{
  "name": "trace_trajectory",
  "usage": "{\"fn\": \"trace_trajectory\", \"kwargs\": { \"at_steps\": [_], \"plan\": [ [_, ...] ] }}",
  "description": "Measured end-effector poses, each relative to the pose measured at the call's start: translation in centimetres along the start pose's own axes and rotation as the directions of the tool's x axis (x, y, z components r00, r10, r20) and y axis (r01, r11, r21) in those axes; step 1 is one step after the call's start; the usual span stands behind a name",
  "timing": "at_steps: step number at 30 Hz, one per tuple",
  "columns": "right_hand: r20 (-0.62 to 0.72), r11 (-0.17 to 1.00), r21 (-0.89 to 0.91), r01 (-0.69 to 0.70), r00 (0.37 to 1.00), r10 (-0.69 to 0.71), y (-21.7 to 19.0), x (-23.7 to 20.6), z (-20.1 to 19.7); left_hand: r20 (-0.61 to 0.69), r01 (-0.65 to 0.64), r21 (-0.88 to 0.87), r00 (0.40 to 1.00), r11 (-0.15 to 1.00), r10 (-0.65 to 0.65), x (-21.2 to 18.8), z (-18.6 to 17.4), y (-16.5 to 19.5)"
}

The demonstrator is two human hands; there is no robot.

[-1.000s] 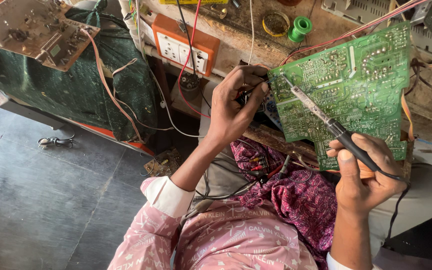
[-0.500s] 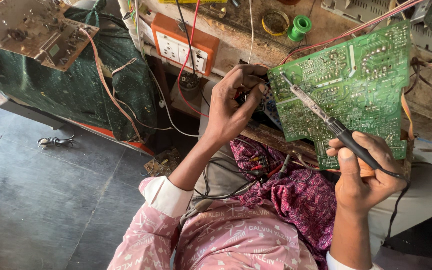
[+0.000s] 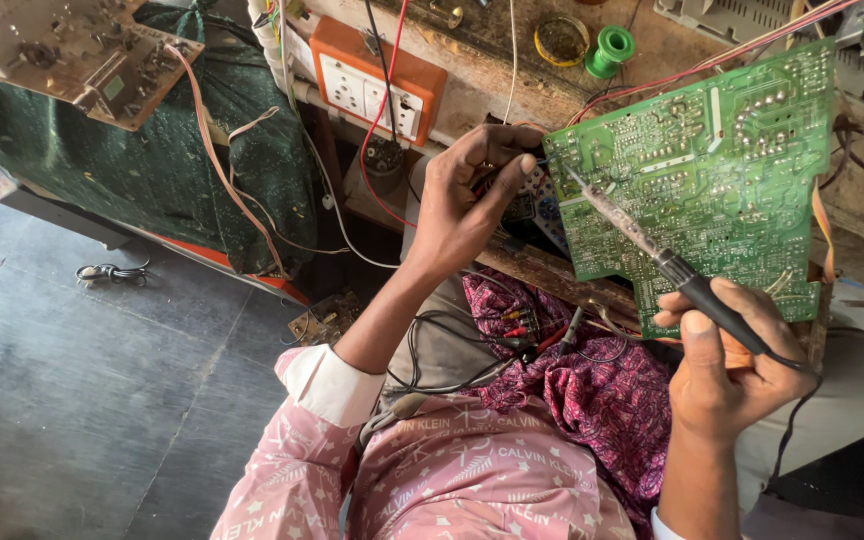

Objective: The person sits on the floor and uses a soldering iron and solder wire to attach wires to a green circuit board. They repeatedly heat solder joints and feed solder to secure connections.

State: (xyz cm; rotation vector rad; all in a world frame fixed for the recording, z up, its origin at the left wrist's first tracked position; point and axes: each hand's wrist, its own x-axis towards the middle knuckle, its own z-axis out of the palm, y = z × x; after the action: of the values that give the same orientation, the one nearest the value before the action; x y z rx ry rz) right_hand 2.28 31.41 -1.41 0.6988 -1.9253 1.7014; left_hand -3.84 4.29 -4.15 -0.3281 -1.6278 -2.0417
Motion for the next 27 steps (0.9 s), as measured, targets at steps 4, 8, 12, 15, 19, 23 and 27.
{"fn": "trace_trajectory", "kwargs": {
  "at_steps": [4,8,12,15,19,23,27],
  "plan": [
    [0.005,1.000,0.012,-0.023,1.000,0.023,0.2,-0.5,0.0,-0.015,-0.038,0.089,0.999,0.995,0.040,0.1,0.0,0.2],
    [0.008,1.000,0.018,-0.020,1.000,0.020,0.5,-0.6,0.0,-0.068,-0.043,0.194,0.996,0.980,0.058,0.0,0.2,0.4],
    [0.015,1.000,0.006,-0.027,1.000,0.026,0.5,-0.4,0.0,-0.073,-0.063,0.202,0.994,0.977,0.080,0.1,0.4,0.4],
    [0.035,1.000,-0.005,-0.019,0.999,0.020,0.4,-0.3,0.2,-0.060,-0.108,0.236,0.990,0.966,0.125,0.1,0.2,0.4],
    [0.036,1.000,-0.015,-0.008,0.999,0.008,0.1,0.1,0.4,-0.059,-0.081,0.217,0.994,0.973,0.096,0.0,0.2,0.3],
    [0.073,0.999,-0.032,0.012,0.997,-0.010,-0.3,0.5,0.5,-0.040,-0.121,0.184,0.991,0.975,0.131,0.0,0.3,0.2],
    [0.069,1.000,-0.022,-0.007,0.998,0.008,-0.6,0.9,0.7,-0.030,-0.134,0.195,0.989,0.972,0.143,0.0,0.2,0.1]
  ]
}}
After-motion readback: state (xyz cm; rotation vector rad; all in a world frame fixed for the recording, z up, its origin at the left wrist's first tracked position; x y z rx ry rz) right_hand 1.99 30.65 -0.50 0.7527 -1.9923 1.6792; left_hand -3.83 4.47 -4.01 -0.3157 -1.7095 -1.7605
